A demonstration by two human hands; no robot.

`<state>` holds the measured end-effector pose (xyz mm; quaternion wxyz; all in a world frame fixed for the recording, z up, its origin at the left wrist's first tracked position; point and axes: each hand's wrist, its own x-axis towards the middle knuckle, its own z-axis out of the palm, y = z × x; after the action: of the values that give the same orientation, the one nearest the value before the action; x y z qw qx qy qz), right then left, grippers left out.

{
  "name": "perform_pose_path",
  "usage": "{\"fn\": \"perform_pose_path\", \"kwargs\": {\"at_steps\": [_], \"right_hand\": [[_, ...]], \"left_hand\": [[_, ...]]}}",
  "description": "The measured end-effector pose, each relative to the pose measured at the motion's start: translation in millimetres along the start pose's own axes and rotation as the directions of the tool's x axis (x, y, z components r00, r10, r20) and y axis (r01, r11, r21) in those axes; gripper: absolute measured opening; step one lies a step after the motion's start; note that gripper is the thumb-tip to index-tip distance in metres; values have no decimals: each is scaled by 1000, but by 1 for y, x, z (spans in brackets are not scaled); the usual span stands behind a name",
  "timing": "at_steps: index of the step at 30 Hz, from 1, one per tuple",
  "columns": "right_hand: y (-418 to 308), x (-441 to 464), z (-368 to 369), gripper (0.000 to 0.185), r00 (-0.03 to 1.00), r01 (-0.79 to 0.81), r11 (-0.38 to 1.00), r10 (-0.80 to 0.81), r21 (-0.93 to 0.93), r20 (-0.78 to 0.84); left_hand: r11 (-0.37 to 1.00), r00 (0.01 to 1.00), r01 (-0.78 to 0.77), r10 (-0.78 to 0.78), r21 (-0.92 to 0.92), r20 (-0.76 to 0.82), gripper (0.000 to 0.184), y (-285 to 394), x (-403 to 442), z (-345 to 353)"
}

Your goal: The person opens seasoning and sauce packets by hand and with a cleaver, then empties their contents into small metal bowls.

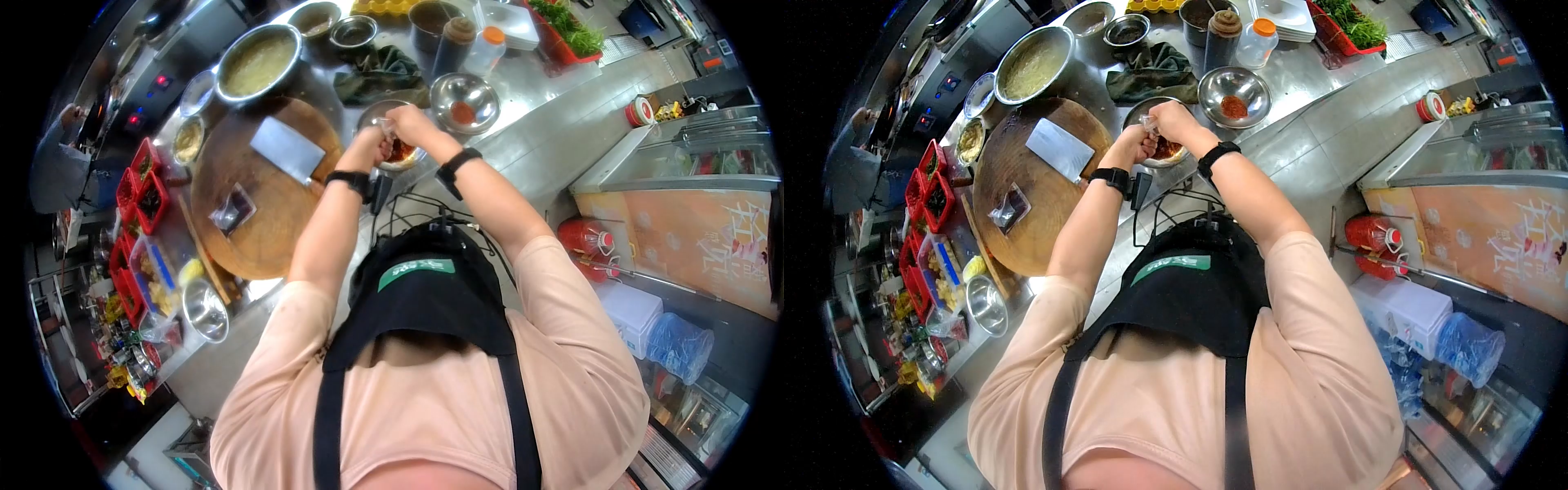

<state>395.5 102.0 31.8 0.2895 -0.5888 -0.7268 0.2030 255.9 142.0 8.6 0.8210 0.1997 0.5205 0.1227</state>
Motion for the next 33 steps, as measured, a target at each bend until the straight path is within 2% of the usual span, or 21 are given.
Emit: {"fn": "perform_pose_path", "kwargs": {"at_steps": [8, 11, 13, 19, 21, 25, 28, 30, 31, 33], "right_hand": [[-4, -1, -8, 11, 1000, -3, 999, 2, 46, 28], [-1, -2, -12, 11, 1000, 4, 997, -1, 74, -31], [6, 0, -14, 10, 999, -48, 988, 51, 150, -15], [14, 3, -34, 12, 998, -34, 991, 28, 126, 50], [16, 3, -35, 12, 991, -91, 986, 75, 143, 111], [18, 1, -31, 15, 987, -136, 970, 115, 201, 112], [10, -1, -39, 23, 990, -88, 986, 70, 141, 125], [3, -1, -47, 41, 966, -128, 991, 117, 35, 231], [0, 0, -49, 41, 966, -128, 991, 116, 35, 231], [-1, 2, -50, 56, 958, -75, 997, 73, -3, 276]], "left_hand": [[998, 999, 17, -15, 67, -32, 27, 6, 2, -2], [998, 997, 52, -50, 35, -67, 28, 11, 4, -10], [996, 994, 89, -88, 12, -66, 29, 13, 2, -13], [980, 985, 164, -158, 109, -61, 22, 16, -1, -18], [979, 983, 180, -176, 92, -54, 20, 16, -2, -17], [979, 983, 185, -183, 86, -33, 20, 16, -2, -19], [982, 983, 174, -169, 70, -73, 24, 15, -6, -18], [980, 981, 189, -191, 69, 24, 28, 14, -5, -24], [980, 981, 189, -191, 69, 24, 28, 13, -4, -25], [977, 977, 200, -204, 73, 64, 28, 10, -3, -26]]}}
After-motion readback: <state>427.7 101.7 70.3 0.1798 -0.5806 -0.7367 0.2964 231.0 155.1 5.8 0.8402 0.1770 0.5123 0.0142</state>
